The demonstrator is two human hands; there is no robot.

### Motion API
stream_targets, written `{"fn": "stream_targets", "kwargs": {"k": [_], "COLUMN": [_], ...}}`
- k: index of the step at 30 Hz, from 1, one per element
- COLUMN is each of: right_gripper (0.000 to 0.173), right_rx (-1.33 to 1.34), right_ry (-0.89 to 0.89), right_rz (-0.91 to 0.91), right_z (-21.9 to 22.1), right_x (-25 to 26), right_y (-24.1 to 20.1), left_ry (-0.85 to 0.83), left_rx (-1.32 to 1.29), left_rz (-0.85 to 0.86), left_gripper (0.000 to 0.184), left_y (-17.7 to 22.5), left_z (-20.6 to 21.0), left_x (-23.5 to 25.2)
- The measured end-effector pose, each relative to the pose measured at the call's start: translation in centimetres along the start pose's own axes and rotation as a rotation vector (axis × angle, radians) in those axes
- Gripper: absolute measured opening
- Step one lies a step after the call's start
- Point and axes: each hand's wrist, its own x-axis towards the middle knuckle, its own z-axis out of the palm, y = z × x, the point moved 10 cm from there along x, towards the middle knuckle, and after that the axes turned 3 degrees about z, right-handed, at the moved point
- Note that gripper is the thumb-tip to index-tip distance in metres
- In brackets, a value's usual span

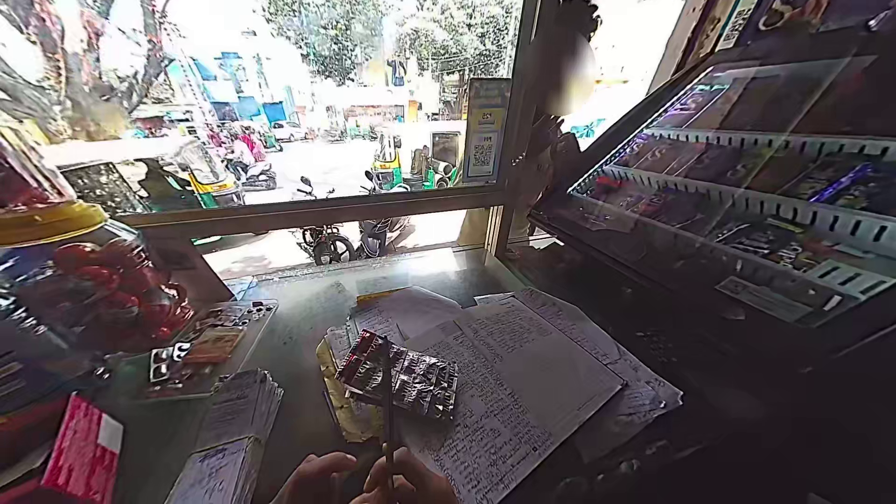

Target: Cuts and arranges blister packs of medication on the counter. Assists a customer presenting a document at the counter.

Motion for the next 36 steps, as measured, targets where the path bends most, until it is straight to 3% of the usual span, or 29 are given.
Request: {"fn": "stream_targets", "kwargs": {"k": [4, 8, 10, 12, 14, 18, 26, 29, 32, 34, 36], "right_gripper": [0.037, 0.037, 0.040, 0.041, 0.043, 0.045, 0.047, 0.048, 0.045, 0.039, 0.037], "right_rx": [-0.134, -0.028, 0.048, 0.082, 0.106, 0.022, 0.053, 0.082, 0.046, 0.006, 0.045], "right_ry": [0.115, 0.424, 0.540, 0.511, 0.391, 0.316, 0.275, 0.303, 0.285, 0.285, 0.292], "right_rz": [0.015, -0.064, -0.068, -0.082, -0.114, -0.060, 0.004, 0.005, -0.054, -0.067, -0.038], "right_z": [-0.8, -3.8, -4.4, -4.2, -3.8, -4.1, -4.4, -4.4, -4.2, -3.9, -3.4], "right_x": [-0.2, -0.4, -0.6, -0.4, 0.2, -0.3, -0.4, -0.4, -0.4, -0.5, -0.4], "right_y": [0.2, -0.6, -0.4, -0.1, -0.3, 0.4, 1.3, 1.1, 0.6, 0.3, 0.3], "left_ry": [-0.016, -0.077, -0.126, -0.033, 0.090, 0.279, 0.266, 0.186, -0.063, -0.125, -0.022], "left_rx": [-0.075, -0.323, -0.444, -0.513, -0.465, -0.107, 0.004, -0.055, -0.246, -0.457, -0.654], "left_rz": [-0.018, -0.178, -0.255, -0.201, 0.032, 0.309, 0.357, 0.259, 0.054, -0.079, -0.212], "left_gripper": [0.043, 0.065, 0.051, 0.025, 0.007, 0.008, 0.004, 0.006, 0.008, 0.030, 0.050], "left_y": [-0.9, -4.2, -5.1, -5.0, -4.0, -2.1, -1.9, -3.1, -5.1, -5.9, -6.6], "left_z": [1.2, 1.1, 1.6, 1.6, 0.3, -2.3, -2.2, -1.8, -0.3, -0.1, -0.6], "left_x": [0.7, -0.2, -1.3, -1.8, -1.3, -1.9, -1.9, -1.8, -1.9, -2.0, -2.1]}}
